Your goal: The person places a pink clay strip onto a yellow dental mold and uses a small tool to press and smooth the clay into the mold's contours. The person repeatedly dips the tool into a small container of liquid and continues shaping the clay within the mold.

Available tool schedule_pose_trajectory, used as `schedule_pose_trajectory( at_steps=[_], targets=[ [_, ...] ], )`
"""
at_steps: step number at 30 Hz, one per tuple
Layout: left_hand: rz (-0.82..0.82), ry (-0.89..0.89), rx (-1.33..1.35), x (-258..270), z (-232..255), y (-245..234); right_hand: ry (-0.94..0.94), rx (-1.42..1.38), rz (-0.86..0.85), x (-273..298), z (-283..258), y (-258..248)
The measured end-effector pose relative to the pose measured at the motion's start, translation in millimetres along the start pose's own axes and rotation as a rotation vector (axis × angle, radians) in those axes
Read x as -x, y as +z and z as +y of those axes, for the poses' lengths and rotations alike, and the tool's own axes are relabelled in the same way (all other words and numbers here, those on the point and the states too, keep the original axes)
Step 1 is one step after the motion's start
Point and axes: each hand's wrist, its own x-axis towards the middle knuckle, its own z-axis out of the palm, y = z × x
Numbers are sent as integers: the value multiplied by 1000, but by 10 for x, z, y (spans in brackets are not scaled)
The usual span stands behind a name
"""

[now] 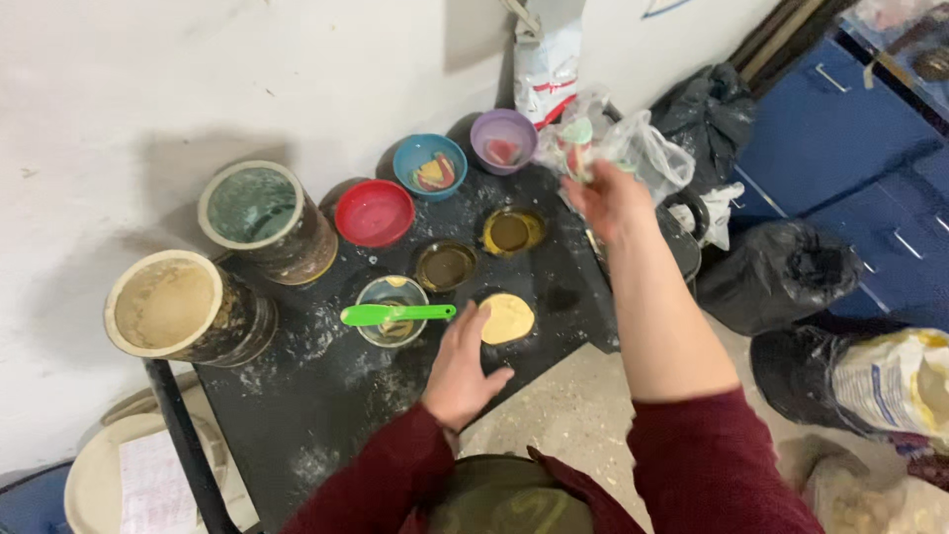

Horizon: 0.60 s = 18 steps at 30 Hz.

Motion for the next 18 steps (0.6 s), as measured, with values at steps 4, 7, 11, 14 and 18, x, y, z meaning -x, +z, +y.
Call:
schedule_pose_trajectory(
  at_steps=[4,7,11,14,18],
  targets=[
    [-23,-36,-147,-210,-64,184,6,59,-24,617,174,-870],
    [-51,-171,-274,-406,-226,305,41,265,-130,898,407,-1350],
    [-76,-139,-275,-488,-413,363,-42,479,-90,1526,488,-1297],
    [-96,-119,-219,-442,-434,316,-79,508,-147,1452,808,-1432],
    [-154,-49,-191,-298,-395,235,-109,519,-306,1327,1081,-1504]
  ],
)
